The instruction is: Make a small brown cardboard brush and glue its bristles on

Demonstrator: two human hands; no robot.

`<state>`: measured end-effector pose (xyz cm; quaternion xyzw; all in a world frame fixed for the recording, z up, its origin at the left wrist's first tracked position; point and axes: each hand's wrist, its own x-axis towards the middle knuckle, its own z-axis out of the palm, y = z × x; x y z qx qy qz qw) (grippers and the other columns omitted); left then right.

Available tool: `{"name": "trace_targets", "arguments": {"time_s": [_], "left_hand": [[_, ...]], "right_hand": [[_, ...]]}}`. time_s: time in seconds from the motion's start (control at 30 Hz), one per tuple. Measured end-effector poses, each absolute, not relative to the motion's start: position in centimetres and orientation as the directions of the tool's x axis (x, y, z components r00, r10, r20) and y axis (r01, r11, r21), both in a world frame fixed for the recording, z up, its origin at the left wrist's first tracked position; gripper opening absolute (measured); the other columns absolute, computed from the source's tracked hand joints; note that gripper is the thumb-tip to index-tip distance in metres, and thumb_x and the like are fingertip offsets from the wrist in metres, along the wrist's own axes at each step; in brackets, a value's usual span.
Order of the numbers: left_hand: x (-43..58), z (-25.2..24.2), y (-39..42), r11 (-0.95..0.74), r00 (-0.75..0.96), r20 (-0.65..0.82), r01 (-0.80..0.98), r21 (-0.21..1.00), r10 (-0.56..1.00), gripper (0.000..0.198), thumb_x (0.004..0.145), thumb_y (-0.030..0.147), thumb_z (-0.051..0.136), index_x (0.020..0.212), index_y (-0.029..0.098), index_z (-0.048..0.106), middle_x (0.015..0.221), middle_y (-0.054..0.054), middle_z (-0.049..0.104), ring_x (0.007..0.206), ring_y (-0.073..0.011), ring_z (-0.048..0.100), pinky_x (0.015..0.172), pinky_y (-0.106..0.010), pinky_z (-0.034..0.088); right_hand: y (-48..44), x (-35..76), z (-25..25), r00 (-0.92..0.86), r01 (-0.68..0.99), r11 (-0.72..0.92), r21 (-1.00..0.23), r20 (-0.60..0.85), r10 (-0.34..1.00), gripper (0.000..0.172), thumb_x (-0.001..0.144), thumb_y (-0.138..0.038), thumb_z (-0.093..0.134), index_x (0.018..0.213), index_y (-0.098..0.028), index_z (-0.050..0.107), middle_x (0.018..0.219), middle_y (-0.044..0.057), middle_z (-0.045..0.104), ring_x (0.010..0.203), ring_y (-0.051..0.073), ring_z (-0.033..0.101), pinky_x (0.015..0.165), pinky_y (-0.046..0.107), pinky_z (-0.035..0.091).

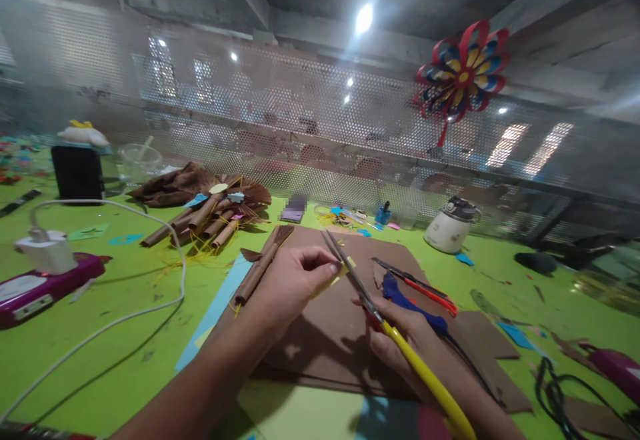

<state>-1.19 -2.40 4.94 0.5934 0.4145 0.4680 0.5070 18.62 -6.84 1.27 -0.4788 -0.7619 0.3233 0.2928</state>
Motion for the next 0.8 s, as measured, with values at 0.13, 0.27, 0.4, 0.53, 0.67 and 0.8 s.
{"name": "trace_targets", "arguments": {"time_s": [0.13, 0.27, 0.4, 0.53, 0.67, 0.8], "left_hand": [[-1.2, 4.78, -2.29, -0.113, 0.235, 0.113, -0.015, 0.994, 0.965, 0.018, 0.065, 0.032, 0.068, 0.067, 0.015, 0.064, 0.062, 0.0, 0.056, 0.057, -0.0112, 0.042, 0.055, -0.024, 0.029], [-1.21, 4.63, -2.27, -0.06, 0.257, 0.072, -0.054, 0.997, 0.964, 0.019, 0.064, 0.032, 0.069, 0.066, 0.014, 0.062, 0.059, 0.001, 0.055, 0.054, -0.0099, 0.041, 0.054, -0.023, 0.027], [-1.3, 4.51, -2.23, -0.021, 0.281, 0.052, -0.111, 0.994, 0.958, 0.016, 0.063, 0.028, 0.07, 0.064, 0.014, 0.061, 0.057, 0.002, 0.053, 0.053, -0.0088, 0.041, 0.053, -0.022, 0.027], [-1.36, 4.52, -2.29, 0.001, 0.302, 0.042, -0.139, 0.99, 0.952, 0.014, 0.064, 0.026, 0.068, 0.065, 0.014, 0.061, 0.06, 0.0, 0.055, 0.055, -0.0096, 0.045, 0.054, -0.023, 0.03], [-1.32, 4.7, -2.48, 0.013, 0.331, 0.03, -0.126, 0.992, 0.943, 0.015, 0.067, 0.027, 0.066, 0.066, 0.014, 0.06, 0.056, 0.0, 0.054, 0.051, -0.0096, 0.045, 0.052, -0.023, 0.03], [-1.37, 4.82, -2.49, 0.02, 0.358, 0.023, -0.114, 0.993, 0.933, 0.016, 0.069, 0.029, 0.065, 0.069, 0.013, 0.061, 0.055, 0.0, 0.054, 0.051, -0.0099, 0.045, 0.052, -0.023, 0.03]], "right_hand": [[-6.88, 18.69, 1.0, -0.342, 0.574, 0.339, -0.745, 0.158, 0.926, 0.058, 0.082, -0.06, 0.044, 0.118, -0.016, 0.056, 0.076, 0.004, 0.052, 0.066, 0.014, 0.046, 0.06, 0.024, 0.042], [-6.83, 18.6, 0.82, -0.36, 0.568, 0.347, -0.747, 0.154, 0.92, 0.062, 0.08, -0.062, 0.045, 0.117, -0.014, 0.055, 0.07, 0.003, 0.052, 0.061, 0.013, 0.044, 0.054, 0.022, 0.038], [-6.89, 18.42, 1.11, -0.381, 0.527, 0.333, -0.782, 0.133, 0.915, 0.06, 0.08, -0.062, 0.044, 0.114, -0.014, 0.056, 0.068, 0.001, 0.049, 0.059, 0.012, 0.042, 0.052, 0.022, 0.035], [-6.98, 18.44, 1.46, -0.42, 0.446, 0.306, -0.841, 0.105, 0.901, 0.063, 0.08, -0.064, 0.043, 0.115, -0.013, 0.055, 0.068, 0.0, 0.045, 0.057, 0.01, 0.039, 0.049, 0.02, 0.033], [-7.02, 18.59, 1.55, -0.433, 0.416, 0.294, -0.861, 0.097, 0.896, 0.063, 0.081, -0.063, 0.044, 0.115, -0.011, 0.055, 0.066, -0.001, 0.042, 0.053, 0.008, 0.033, 0.045, 0.019, 0.029], [-6.98, 18.69, 1.27, -0.425, 0.43, 0.325, -0.842, 0.129, 0.896, 0.056, 0.082, -0.059, 0.045, 0.113, -0.013, 0.057, 0.066, -0.001, 0.044, 0.055, 0.008, 0.037, 0.047, 0.019, 0.031]]}}
